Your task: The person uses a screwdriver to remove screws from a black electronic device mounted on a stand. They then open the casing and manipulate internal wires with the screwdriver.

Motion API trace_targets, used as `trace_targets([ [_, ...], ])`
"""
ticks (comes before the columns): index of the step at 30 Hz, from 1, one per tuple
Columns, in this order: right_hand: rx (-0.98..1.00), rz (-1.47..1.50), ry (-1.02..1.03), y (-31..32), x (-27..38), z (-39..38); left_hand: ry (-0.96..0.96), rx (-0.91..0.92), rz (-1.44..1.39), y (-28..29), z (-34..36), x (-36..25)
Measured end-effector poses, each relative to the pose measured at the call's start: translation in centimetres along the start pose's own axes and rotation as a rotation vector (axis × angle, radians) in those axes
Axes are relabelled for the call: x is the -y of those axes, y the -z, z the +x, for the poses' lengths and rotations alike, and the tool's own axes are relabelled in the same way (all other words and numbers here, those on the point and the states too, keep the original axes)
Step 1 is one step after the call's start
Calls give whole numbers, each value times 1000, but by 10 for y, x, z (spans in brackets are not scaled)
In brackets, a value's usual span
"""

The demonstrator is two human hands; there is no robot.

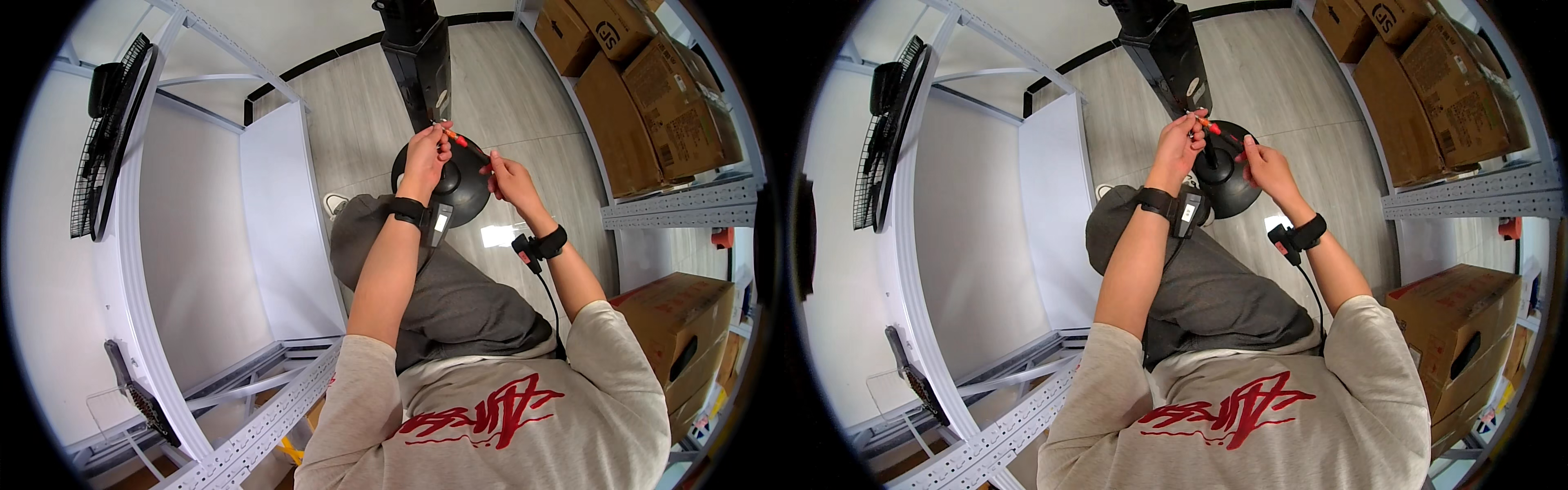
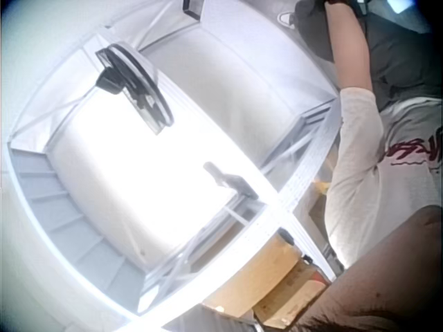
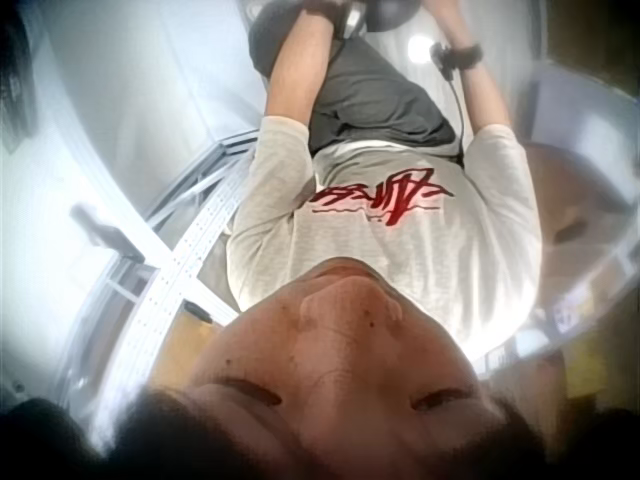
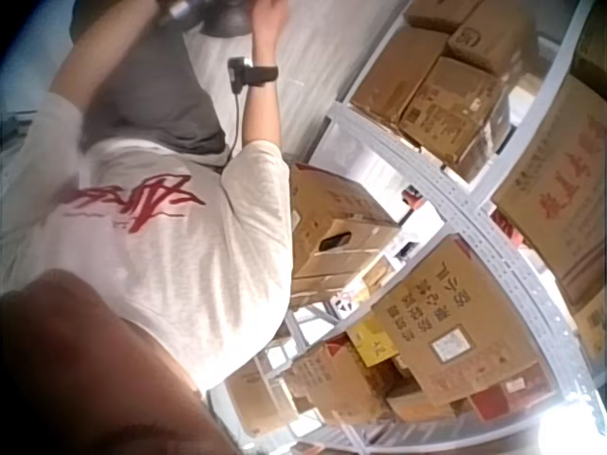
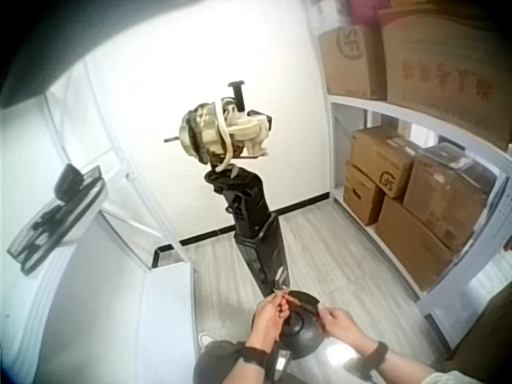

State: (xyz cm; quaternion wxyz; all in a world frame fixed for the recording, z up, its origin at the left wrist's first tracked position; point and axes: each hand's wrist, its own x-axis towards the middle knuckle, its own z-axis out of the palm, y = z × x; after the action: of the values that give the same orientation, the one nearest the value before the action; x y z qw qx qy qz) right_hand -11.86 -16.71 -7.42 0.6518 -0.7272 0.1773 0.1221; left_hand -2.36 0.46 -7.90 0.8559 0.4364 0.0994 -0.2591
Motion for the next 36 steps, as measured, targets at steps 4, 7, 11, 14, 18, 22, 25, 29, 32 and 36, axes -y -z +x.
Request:
trace_targets([
  [4,-17,27,118,1,-11,8,-1,12,-16,-1,1,1],
  [7,-95,21,260,-2,-15,8,1,16,-19,-1,1,0],
  [11,-100,43,287,-3,-9,2,1,17,-29,0,0,0],
  [14,-117,61,312,-2,-13,2,9,30,-9,-1,-1,0],
  [18,-125,33,265,5,-13,-3,30,60,26,-1,-3,0],
  [22,-120,40,277,9,-16,-5,66,65,34,-2,-1,2],
  [25,-105,54,283,11,-17,-7,86,67,31,-1,1,4],
  [29,-98,82,282,16,-16,-11,90,60,-3,-4,-1,4],
  [32,-57,129,281,22,-17,-14,69,12,-12,-6,-2,0],
  [36,-25,127,245,28,-15,-19,73,-8,45,-6,0,4],
])
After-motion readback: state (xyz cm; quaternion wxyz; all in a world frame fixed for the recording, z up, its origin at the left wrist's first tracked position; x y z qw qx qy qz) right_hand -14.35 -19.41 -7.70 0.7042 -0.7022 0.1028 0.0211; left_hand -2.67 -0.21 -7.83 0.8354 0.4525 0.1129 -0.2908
